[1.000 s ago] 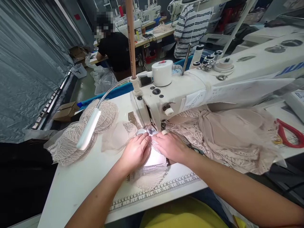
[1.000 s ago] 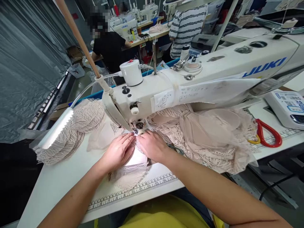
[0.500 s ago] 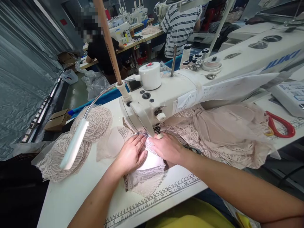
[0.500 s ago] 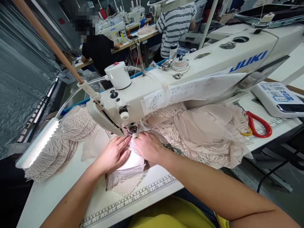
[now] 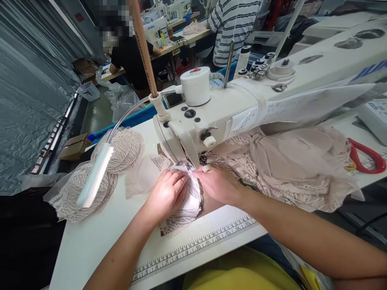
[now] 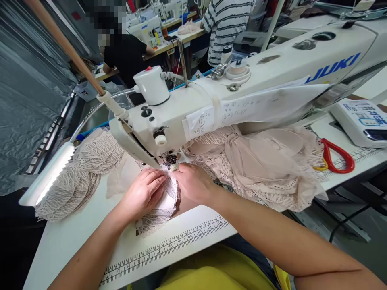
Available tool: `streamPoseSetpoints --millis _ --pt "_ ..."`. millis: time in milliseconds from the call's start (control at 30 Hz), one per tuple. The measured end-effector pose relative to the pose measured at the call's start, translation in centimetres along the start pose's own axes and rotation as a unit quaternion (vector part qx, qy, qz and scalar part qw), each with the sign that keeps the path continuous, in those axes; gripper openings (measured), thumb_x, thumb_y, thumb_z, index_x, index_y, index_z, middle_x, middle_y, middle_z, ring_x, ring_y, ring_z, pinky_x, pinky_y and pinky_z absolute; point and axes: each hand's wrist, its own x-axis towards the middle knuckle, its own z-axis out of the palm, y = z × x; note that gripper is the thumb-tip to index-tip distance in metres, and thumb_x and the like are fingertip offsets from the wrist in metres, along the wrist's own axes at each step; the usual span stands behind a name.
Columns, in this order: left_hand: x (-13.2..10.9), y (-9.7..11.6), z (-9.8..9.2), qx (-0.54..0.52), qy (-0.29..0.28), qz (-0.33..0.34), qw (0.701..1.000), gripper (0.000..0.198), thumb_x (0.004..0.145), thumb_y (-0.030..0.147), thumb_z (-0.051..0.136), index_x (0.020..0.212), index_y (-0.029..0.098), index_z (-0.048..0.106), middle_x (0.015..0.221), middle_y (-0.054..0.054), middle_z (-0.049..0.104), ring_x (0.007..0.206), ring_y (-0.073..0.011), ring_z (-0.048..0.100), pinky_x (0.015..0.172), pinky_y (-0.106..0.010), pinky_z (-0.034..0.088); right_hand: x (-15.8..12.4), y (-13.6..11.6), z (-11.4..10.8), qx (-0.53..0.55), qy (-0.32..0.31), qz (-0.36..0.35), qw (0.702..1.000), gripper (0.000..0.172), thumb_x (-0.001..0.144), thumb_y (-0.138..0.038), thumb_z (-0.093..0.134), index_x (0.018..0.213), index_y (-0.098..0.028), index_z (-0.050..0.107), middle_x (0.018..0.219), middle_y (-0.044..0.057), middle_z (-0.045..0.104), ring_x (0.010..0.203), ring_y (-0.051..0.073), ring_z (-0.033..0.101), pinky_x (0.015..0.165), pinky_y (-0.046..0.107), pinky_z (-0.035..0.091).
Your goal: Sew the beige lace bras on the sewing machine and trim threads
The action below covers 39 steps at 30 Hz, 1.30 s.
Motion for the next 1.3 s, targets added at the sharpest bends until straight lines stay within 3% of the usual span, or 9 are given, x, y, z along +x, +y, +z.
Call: streamPoseSetpoints --millis 267,467,700,967,1100,1300 --pt "-0.4 0.0 1.2 -0.023 0.024 -0.014 0.999 0.022 0.089 0.021 0.047 0.107 0.016 0.060 0.105 -0.011 0.064 0.093 -0.0224 0.059 0.103 -0.051 0.035 -0.1 -0.3 0.4 0.015 -0.015 -0.037 0.999 0.022 0.084 -0.007 0.044 0.075 -0.017 0.062 0.071 0.002 0.054 0.067 0.015 0.040 0.060 0.029 0.026" --pt "-0.4 -1.3 1.1 -0.020 0.022 -0.013 0.999 0.024 0.088 0.020 0.047 0.108 0.016 0.060 0.106 -0.011 0.064 0.095 -0.0225 0.059 0.104 -0.050 0.033 0.3 -0.3 0.4 0.001 -0.009 -0.030 0.999 0.026 0.084 -0.008 0.043 0.090 -0.019 0.066 0.073 0.003 0.055 0.067 0.016 0.042 0.057 0.029 0.024" --pt "-0.2 -1.6 1.2 0.032 0.015 0.006 0.999 0.028 0.087 0.012 0.044 0.109 0.015 0.062 0.108 -0.012 0.064 0.103 -0.0260 0.057 0.103 -0.054 0.032 0.6 -0.1 0.3 0.000 0.001 -0.018 1.000 0.030 0.084 -0.008 0.042 0.096 -0.018 0.067 0.079 0.006 0.059 0.072 0.017 0.048 0.062 0.027 0.032" --pt "-0.7 -1.2 2.3 -0.037 0.007 0.049 0.998 0.039 0.084 0.010 0.046 0.121 0.017 0.057 0.121 -0.014 0.060 0.111 -0.0270 0.054 0.103 -0.055 0.032 0.6 -0.4 -0.1 0.002 0.026 0.033 0.999 0.033 0.082 -0.007 0.041 0.097 -0.018 0.068 0.081 0.007 0.062 0.071 0.017 0.052 0.062 0.027 0.034" --pt "-0.7 -1.3 2.4 -0.041 0.018 0.052 0.998 0.038 0.086 0.012 0.044 0.121 0.018 0.057 0.123 -0.013 0.060 0.102 -0.0250 0.056 0.099 -0.053 0.037 0.5 -0.4 0.0 0.010 0.004 0.005 1.000 0.032 0.082 -0.009 0.044 0.101 -0.020 0.067 0.084 0.006 0.064 0.071 0.016 0.052 0.061 0.026 0.034" --pt "-0.7 -1.7 2.6 -0.030 0.012 0.042 0.999 0.037 0.087 0.013 0.045 0.122 0.017 0.056 0.127 -0.011 0.059 0.102 -0.0239 0.055 0.102 -0.052 0.035 0.6 -0.5 0.1 -0.003 -0.022 -0.005 1.000 0.030 0.086 -0.012 0.042 0.100 -0.019 0.067 0.082 0.005 0.064 0.069 0.016 0.049 0.059 0.027 0.032"
